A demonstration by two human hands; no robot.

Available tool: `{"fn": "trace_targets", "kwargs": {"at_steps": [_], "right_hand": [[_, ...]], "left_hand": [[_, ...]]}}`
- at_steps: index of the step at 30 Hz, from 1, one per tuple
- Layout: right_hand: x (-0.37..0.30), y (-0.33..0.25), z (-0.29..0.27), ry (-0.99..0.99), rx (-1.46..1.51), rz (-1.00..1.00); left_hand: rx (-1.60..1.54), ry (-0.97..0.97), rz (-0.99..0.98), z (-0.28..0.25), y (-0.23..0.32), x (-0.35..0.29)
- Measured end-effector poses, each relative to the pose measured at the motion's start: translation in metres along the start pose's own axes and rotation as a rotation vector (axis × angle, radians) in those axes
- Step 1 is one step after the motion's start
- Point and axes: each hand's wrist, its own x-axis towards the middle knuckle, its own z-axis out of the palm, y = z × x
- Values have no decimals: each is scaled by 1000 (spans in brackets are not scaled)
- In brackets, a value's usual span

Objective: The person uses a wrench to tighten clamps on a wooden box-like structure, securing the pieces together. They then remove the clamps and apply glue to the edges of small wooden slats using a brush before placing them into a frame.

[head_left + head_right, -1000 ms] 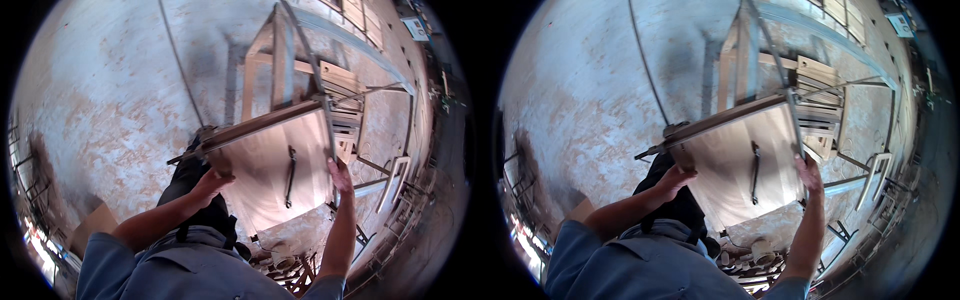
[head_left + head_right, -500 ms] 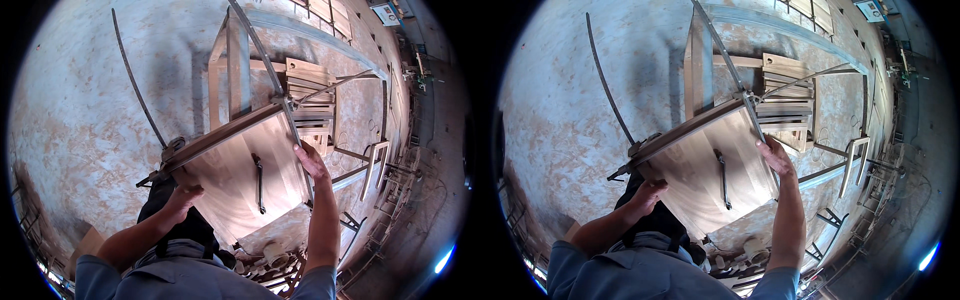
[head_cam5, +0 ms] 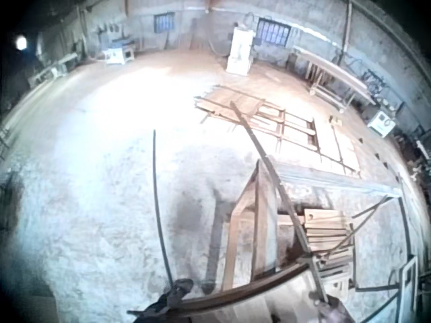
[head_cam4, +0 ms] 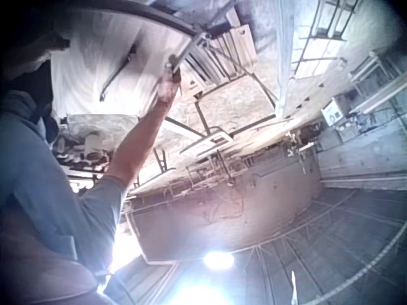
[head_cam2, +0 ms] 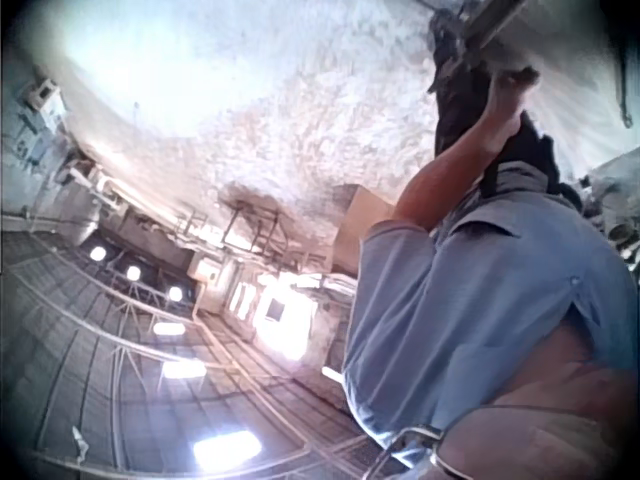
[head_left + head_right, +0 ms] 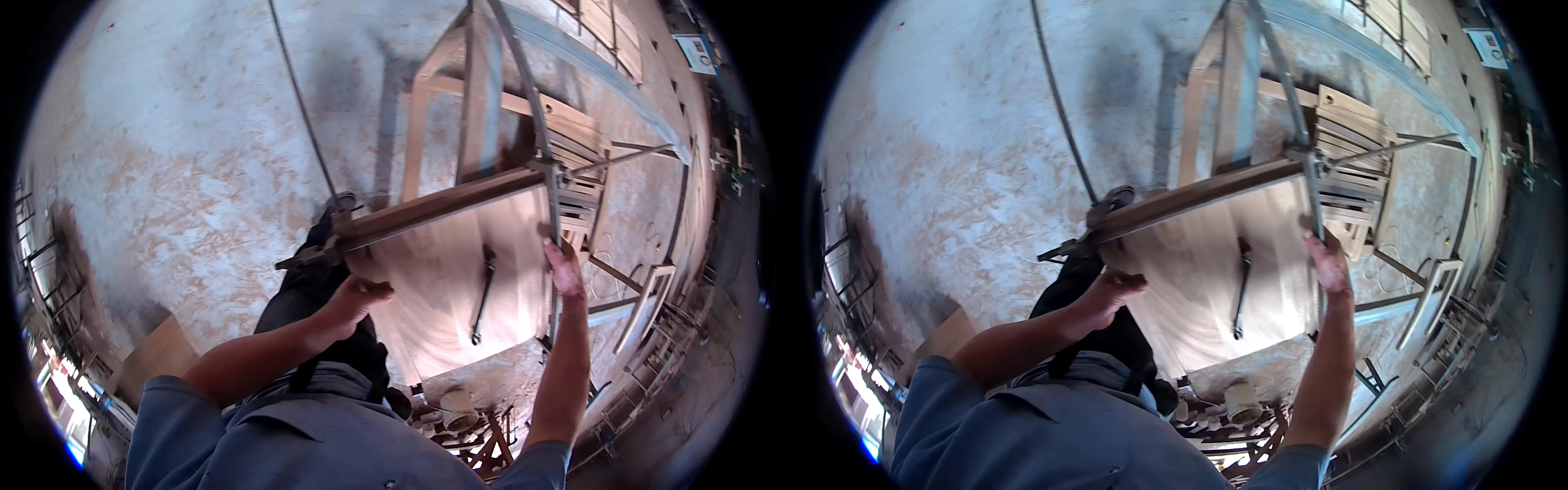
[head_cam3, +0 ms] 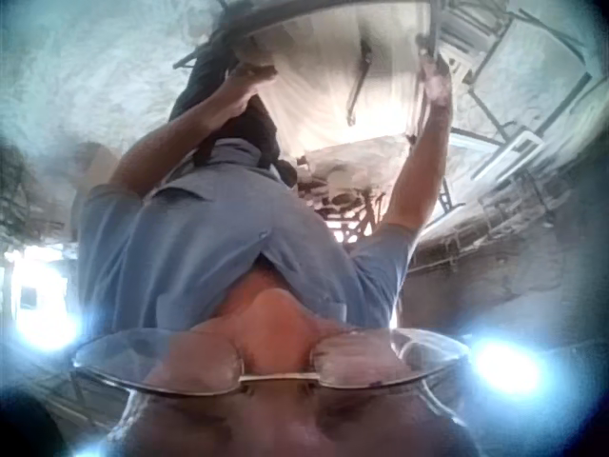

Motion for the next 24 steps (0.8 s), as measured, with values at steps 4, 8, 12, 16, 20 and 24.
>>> {"fn": "trace_targets", "kwargs": {"at_steps": [4,8,12,16,20,24], "right_hand": [[-2,-12,3,25,16,41],[1,-9,3,15,23,15],[-1,-11,3,10,92,88],[-2,-15,3,-29,118,106],[-2,-14,2,-87,101,60],[1,-10,1,-73,111,71]], "left_hand": [[-50,-25,-30,-1,-3,3],[-77,-18,-11,3,-1,2],[-139,-18,49,3,-11,5],[-182,-3,129,10,-12,-2],[-253,40,236,17,-32,-1],[-321,132,288,27,-37,0]]}}
